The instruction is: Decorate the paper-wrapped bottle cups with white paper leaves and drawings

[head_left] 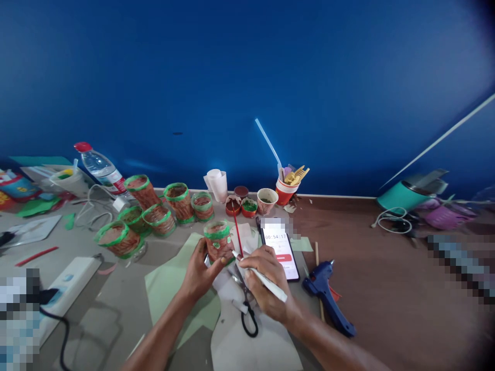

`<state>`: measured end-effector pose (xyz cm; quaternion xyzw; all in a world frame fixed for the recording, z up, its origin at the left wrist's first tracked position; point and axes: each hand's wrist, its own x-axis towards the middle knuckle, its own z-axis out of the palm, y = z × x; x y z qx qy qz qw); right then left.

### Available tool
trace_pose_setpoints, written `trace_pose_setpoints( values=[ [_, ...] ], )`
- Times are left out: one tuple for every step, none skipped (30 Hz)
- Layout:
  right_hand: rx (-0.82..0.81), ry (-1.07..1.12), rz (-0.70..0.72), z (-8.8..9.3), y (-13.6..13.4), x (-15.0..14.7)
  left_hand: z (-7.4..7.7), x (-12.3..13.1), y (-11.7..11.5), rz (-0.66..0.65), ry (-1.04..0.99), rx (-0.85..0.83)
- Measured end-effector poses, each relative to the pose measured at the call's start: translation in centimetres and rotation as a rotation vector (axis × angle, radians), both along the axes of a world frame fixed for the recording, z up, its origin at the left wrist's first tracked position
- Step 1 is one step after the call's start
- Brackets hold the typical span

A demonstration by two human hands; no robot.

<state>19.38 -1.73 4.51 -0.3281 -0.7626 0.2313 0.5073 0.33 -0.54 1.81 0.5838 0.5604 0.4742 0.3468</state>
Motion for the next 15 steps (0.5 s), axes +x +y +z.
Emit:
trace_pose_setpoints(
  values=[
    [0.002, 0.009, -0.002, 0.00, -0.02, 0.03, -0.01, 0.00, -0.01, -0.004, -0.005, -0.003],
    [0.008, 0.018, 0.000, 0.02, -0.04, 0.05, -0.03, 0.00, -0.02, -0.008, -0.002, -0.009],
    [0.017, 0.028, 0.008, 0.05, -0.06, 0.05, -0.05, 0.01, -0.04, -0.010, 0.005, -0.016],
    [0.026, 0.035, 0.023, 0.09, -0.09, 0.05, -0.07, 0.02, -0.07, -0.015, 0.013, -0.025],
    [0.035, 0.041, 0.041, 0.14, -0.11, 0.03, -0.09, 0.04, -0.09, -0.021, 0.015, -0.030],
    [0.043, 0.045, 0.059, 0.18, -0.12, -0.01, -0.10, 0.05, -0.12, -0.029, 0.013, -0.034],
    [0.049, 0.046, 0.075, 0.21, -0.13, -0.05, -0.12, 0.06, -0.14, -0.035, 0.011, -0.034],
    [0.053, 0.044, 0.087, 0.23, -0.14, -0.09, -0.14, 0.06, -0.16, -0.042, 0.014, -0.034],
    [0.057, 0.042, 0.093, 0.26, -0.14, -0.14, -0.16, 0.06, -0.19, -0.045, 0.023, -0.033],
    [0.059, 0.038, 0.094, 0.28, -0.14, -0.19, -0.17, 0.05, -0.21, -0.045, 0.037, -0.032],
    [0.059, 0.033, 0.093, 0.29, -0.13, -0.23, -0.17, 0.05, -0.23, -0.044, 0.051, -0.031],
    [0.059, 0.024, 0.090, 0.31, -0.12, -0.27, -0.15, 0.04, -0.25, -0.042, 0.060, -0.030],
    [0.057, 0.016, 0.084, 0.33, -0.12, -0.29, -0.11, 0.04, -0.26, -0.039, 0.064, -0.028],
    [0.055, 0.010, 0.075, 0.35, -0.11, -0.30, -0.04, 0.05, -0.25, -0.037, 0.065, -0.026],
    [0.052, 0.004, 0.065, 0.36, -0.10, -0.29, 0.05, 0.08, -0.24, -0.033, 0.063, -0.024]
  ],
)
